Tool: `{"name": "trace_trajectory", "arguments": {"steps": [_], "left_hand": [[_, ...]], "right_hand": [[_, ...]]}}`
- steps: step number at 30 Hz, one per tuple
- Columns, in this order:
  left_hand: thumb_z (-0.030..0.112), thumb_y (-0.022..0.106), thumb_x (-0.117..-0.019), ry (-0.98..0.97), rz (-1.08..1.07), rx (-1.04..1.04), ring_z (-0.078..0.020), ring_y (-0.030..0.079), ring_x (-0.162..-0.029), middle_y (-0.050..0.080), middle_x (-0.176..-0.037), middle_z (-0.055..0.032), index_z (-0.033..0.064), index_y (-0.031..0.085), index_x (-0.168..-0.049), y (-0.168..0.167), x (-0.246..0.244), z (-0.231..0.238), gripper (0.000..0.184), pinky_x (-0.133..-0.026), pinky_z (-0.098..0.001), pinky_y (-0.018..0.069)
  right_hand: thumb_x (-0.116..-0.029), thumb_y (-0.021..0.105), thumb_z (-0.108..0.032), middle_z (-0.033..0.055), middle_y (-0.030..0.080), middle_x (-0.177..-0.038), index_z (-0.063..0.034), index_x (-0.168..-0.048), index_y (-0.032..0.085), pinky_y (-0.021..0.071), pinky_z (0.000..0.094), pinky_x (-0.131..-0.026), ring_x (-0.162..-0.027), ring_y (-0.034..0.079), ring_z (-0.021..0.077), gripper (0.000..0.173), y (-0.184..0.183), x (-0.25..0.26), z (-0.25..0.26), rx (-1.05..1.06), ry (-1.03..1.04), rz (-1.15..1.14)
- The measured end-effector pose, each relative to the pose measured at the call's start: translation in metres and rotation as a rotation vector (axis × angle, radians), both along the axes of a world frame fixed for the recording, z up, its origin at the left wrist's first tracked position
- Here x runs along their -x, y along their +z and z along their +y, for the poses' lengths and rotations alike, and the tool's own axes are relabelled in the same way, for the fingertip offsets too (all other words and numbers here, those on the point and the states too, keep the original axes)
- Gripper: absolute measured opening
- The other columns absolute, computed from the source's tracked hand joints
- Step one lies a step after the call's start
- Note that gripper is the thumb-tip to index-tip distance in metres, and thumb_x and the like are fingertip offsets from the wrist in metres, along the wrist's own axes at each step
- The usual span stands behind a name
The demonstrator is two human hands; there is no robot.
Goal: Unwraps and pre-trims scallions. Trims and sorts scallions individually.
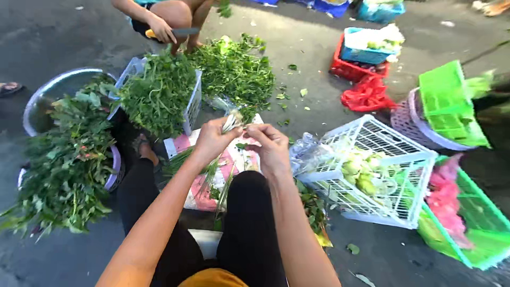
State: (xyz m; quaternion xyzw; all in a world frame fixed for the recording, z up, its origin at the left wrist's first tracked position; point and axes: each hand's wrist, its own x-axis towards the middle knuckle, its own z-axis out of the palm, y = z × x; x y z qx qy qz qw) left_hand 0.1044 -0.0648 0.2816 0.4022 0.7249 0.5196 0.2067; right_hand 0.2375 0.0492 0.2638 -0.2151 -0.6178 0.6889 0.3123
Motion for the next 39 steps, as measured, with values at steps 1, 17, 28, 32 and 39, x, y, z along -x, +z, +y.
{"name": "trace_trajectory", "arguments": {"steps": [1, 17, 28, 32, 39], "left_hand": [[0.025, 0.068, -0.0984, 0.014, -0.043, 0.02, -0.0149, 0.065, -0.081, 0.07, -0.088, -0.0063, 0.0049, 0.072, -0.105, 0.0, 0.003, -0.003, 0.021, -0.078, -0.0413, 0.0537], [0.029, 0.057, -0.1044, -0.132, 0.192, 0.056, -0.0223, 0.061, -0.071, 0.062, -0.077, -0.0091, 0.0021, 0.065, -0.108, 0.018, -0.032, -0.018, 0.029, -0.07, -0.0458, 0.0511], [0.014, 0.06, -0.0996, -0.137, 0.806, 0.113, -0.0329, 0.069, -0.082, 0.065, -0.093, -0.0186, -0.0052, 0.066, -0.105, 0.01, -0.039, -0.007, 0.02, -0.07, -0.0447, 0.0575], [0.013, 0.067, -0.0957, -0.247, 0.444, 0.169, -0.0297, 0.07, -0.092, 0.071, -0.103, -0.0179, -0.0025, 0.063, -0.128, 0.031, -0.023, -0.019, 0.036, -0.086, -0.0477, 0.0559], [0.015, 0.064, -0.1018, -0.391, 0.186, 0.059, -0.0186, 0.069, -0.103, 0.072, -0.114, -0.0137, 0.0007, 0.036, -0.157, 0.028, -0.008, -0.03, 0.064, -0.097, -0.0377, 0.054]], "right_hand": [[-0.1033, 0.059, -0.018, 0.0004, 0.072, -0.104, -0.0116, -0.103, 0.07, 0.0605, 0.0316, -0.074, -0.09, 0.07, 0.0122, 0.013, 0.004, -0.005, -0.001, 0.044, 0.041, -0.001], [-0.106, 0.041, -0.003, 0.0067, 0.072, -0.124, -0.0103, -0.14, 0.061, 0.0488, 0.0195, -0.042, -0.051, 0.059, 0.0056, 0.041, 0.038, -0.046, -0.01, 0.027, 0.215, 0.119], [-0.0963, 0.071, -0.009, 0.004, 0.074, -0.099, -0.0066, -0.114, 0.073, 0.064, 0.0276, -0.061, -0.073, 0.073, 0.0111, 0.018, 0.043, -0.034, -0.011, -0.545, 0.06, -0.188], [-0.0941, 0.073, -0.007, 0.0044, 0.075, -0.091, -0.0049, -0.104, 0.071, 0.0657, 0.0284, -0.068, -0.073, 0.075, 0.0112, 0.011, 0.051, -0.03, -0.009, -0.586, 0.119, -0.253], [-0.0945, 0.074, -0.014, 0.0035, 0.075, -0.086, -0.0098, -0.11, 0.072, 0.0595, 0.0278, -0.048, -0.064, 0.072, 0.0119, 0.017, 0.055, -0.034, 0.001, -0.573, 0.202, -0.34]]}}
